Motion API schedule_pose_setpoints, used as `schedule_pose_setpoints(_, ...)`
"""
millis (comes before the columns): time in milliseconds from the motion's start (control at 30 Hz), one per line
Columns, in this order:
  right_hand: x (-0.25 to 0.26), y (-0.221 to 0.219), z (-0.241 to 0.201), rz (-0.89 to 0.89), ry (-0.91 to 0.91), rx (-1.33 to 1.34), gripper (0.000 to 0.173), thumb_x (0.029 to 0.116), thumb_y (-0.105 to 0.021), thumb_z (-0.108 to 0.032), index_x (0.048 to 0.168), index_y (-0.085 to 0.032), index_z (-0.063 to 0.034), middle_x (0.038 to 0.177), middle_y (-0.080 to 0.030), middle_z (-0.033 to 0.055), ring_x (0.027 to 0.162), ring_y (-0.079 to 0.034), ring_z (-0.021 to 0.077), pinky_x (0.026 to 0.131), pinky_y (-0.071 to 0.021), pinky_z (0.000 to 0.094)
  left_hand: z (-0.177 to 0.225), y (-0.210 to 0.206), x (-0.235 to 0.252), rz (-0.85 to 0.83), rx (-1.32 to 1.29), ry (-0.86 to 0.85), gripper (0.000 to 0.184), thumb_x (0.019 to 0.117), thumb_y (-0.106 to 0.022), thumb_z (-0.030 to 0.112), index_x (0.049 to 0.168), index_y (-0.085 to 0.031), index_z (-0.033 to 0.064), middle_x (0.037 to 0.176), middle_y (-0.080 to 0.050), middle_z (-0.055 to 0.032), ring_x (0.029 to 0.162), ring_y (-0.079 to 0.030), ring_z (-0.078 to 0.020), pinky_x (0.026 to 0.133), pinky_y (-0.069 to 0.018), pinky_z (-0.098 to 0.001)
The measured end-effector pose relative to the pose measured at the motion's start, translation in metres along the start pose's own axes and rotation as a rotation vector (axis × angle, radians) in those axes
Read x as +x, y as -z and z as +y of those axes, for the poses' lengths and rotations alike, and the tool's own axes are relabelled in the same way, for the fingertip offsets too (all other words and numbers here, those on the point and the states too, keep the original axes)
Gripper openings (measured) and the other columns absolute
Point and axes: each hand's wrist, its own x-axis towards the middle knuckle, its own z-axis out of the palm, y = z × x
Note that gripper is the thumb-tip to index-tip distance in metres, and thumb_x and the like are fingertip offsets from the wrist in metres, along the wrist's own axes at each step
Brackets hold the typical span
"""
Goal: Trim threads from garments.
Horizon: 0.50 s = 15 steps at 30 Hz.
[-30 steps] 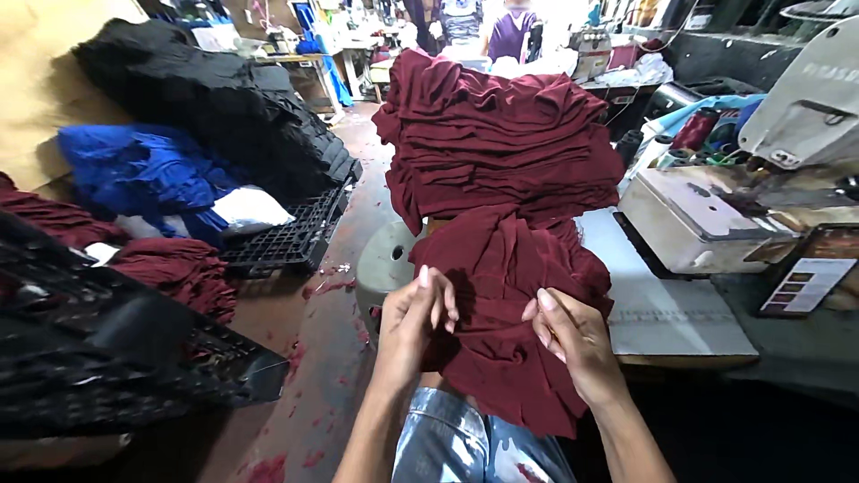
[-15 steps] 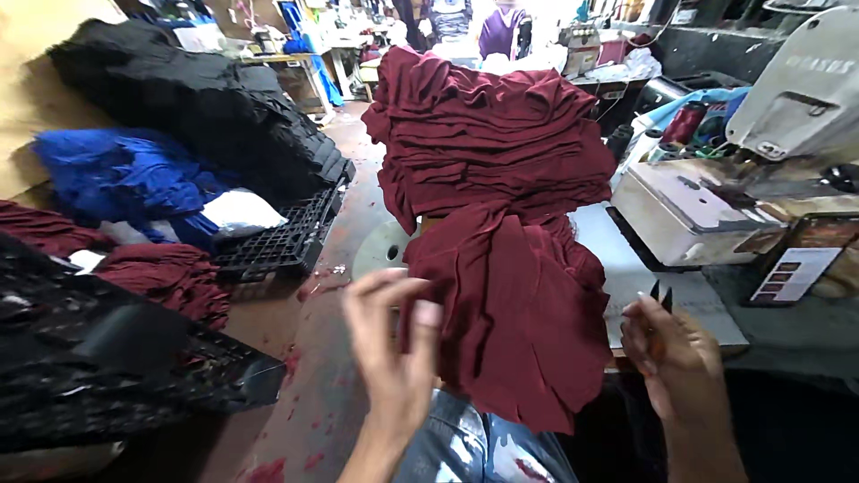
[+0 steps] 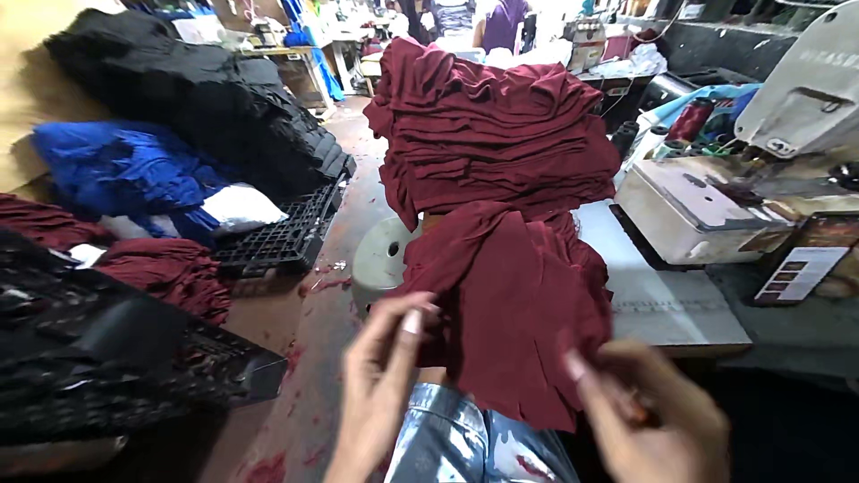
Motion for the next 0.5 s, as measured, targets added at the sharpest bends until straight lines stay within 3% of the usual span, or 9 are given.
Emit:
schedule_pose_setpoints(67, -0.007, -0.006, -0.023, -0.391, 0.060, 0.162, 0.009, 0.0897, -0.071, -0.006, 0.092, -0.072, 0.0027, 0.083, -0.071, 0.0129, 0.072, -0.067, 0.0145, 0.066, -0.0562, 0.0281, -0.007, -0.025, -0.009, -0.155, -0.357, 0.237, 0.035, 0.1087, -0.037, 0.015, 0.119, -0.069, 0.0037, 0.106, -0.073, -0.0017, 0.091, -0.070, -0.0099, 0.081, -0.0596, -0.0273)
schedule_pose_setpoints(133, -0.008, -0.011, -0.021, -0.645, 0.057, 0.303, 0.014, 0.0859, -0.071, -0.001, 0.098, -0.072, 0.0057, 0.086, -0.071, 0.0185, 0.075, -0.068, 0.0239, 0.069, -0.0556, 0.0361, -0.002, -0.039, -0.015, -0.034, -0.505, 0.469, 0.039, 0.1081, -0.031, 0.012, 0.106, -0.069, 0.0044, 0.090, -0.073, 0.0024, 0.081, -0.069, -0.0050, 0.076, -0.0589, -0.0240)
schedule_pose_setpoints(200, -0.006, -0.015, -0.011, -0.591, -0.004, 0.344, 0.014, 0.0892, -0.071, -0.003, 0.099, -0.071, 0.0067, 0.086, -0.071, 0.0164, 0.076, -0.067, 0.0166, 0.070, -0.0561, 0.0287, 0.003, -0.041, -0.019, 0.084, -0.541, 0.566, 0.041, 0.1097, -0.028, 0.013, 0.107, -0.067, 0.0037, 0.089, -0.074, 0.0015, 0.084, -0.071, -0.0054, 0.079, -0.0606, -0.0253)
schedule_pose_setpoints(267, -0.002, -0.019, -0.005, -0.420, -0.078, 0.355, 0.013, 0.0945, -0.068, -0.007, 0.097, -0.069, 0.0061, 0.081, -0.068, 0.0087, 0.070, -0.060, 0.0024, 0.065, -0.0506, 0.0160, -0.003, -0.038, -0.026, 0.106, -0.510, 0.524, 0.039, 0.1096, -0.029, 0.012, 0.111, -0.066, 0.0011, 0.095, -0.074, -0.0002, 0.089, -0.071, -0.0064, 0.083, -0.0604, -0.0262)
schedule_pose_setpoints(333, 0.001, -0.031, -0.001, -0.241, -0.121, 0.338, 0.014, 0.0962, -0.066, -0.012, 0.093, -0.068, 0.0021, 0.076, -0.064, -0.0006, 0.065, -0.053, -0.0072, 0.059, -0.0446, 0.0083, -0.015, -0.033, -0.030, 0.066, -0.451, 0.442, 0.030, 0.1063, -0.040, 0.009, 0.112, -0.068, -0.0008, 0.098, -0.073, -0.0022, 0.091, -0.070, -0.0076, 0.084, -0.0592, -0.0266)
schedule_pose_setpoints(433, 0.004, -0.054, 0.003, -0.095, -0.202, 0.403, 0.019, 0.0927, -0.072, -0.019, 0.097, -0.067, -0.0019, 0.076, -0.062, -0.0072, 0.061, -0.052, -0.0085, 0.053, -0.0441, 0.0083, -0.022, -0.031, -0.028, -0.004, -0.400, 0.349, 0.014, 0.0962, -0.060, 0.008, 0.102, -0.072, 0.0030, 0.089, -0.072, 0.0008, 0.079, -0.068, -0.0041, 0.071, -0.0573, -0.0210)
schedule_pose_setpoints(500, 0.004, -0.070, 0.006, -0.082, -0.228, 0.437, 0.036, 0.0865, -0.079, -0.026, 0.106, -0.064, 0.0005, 0.081, -0.064, -0.0045, 0.066, -0.057, -0.0040, 0.057, -0.0493, 0.0115, -0.019, -0.035, -0.025, -0.069, -0.420, 0.324, 0.013, 0.0909, -0.068, 0.009, 0.102, -0.071, 0.0038, 0.087, -0.072, 0.0037, 0.078, -0.067, -0.0025, 0.071, -0.0571, -0.0203)
